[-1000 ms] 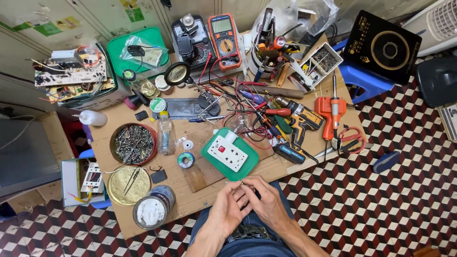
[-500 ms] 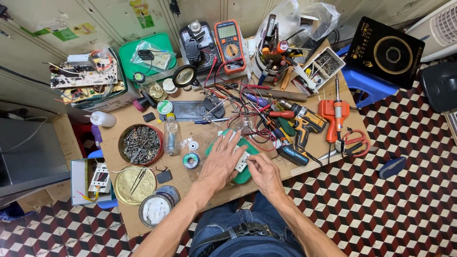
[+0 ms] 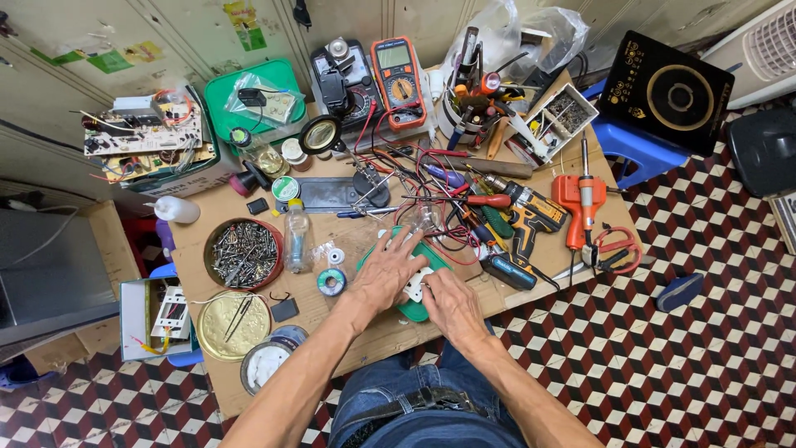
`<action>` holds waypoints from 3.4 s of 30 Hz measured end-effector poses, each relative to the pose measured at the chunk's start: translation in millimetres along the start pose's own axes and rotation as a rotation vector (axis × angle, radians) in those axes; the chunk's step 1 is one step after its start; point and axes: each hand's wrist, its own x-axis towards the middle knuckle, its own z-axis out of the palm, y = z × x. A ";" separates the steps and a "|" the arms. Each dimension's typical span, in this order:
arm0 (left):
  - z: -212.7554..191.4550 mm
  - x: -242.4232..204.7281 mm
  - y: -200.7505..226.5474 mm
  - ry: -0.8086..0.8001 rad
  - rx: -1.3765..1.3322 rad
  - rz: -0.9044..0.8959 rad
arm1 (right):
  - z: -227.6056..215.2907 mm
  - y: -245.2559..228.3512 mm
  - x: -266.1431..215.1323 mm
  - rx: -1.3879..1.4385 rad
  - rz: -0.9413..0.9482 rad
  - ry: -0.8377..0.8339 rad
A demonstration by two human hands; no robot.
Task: Repairing and assembling an electrical wall outlet component on a workbench.
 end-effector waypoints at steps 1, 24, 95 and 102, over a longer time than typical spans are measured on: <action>3.1 -0.8 -2.4 0.001 0.001 -0.001 | 1.0 -0.4 0.6 0.000 -0.002 0.001; 12.5 -3.9 -7.1 0.010 -0.098 -0.046 | -7.0 -7.1 7.0 -0.019 -0.048 -0.065; 55.8 -22.2 71.3 0.527 -0.297 -0.862 | 2.5 339.7 -5.6 0.681 1.221 -0.035; 68.1 -19.4 75.1 0.595 -0.262 -0.944 | 7.7 314.8 7.0 0.639 1.340 0.020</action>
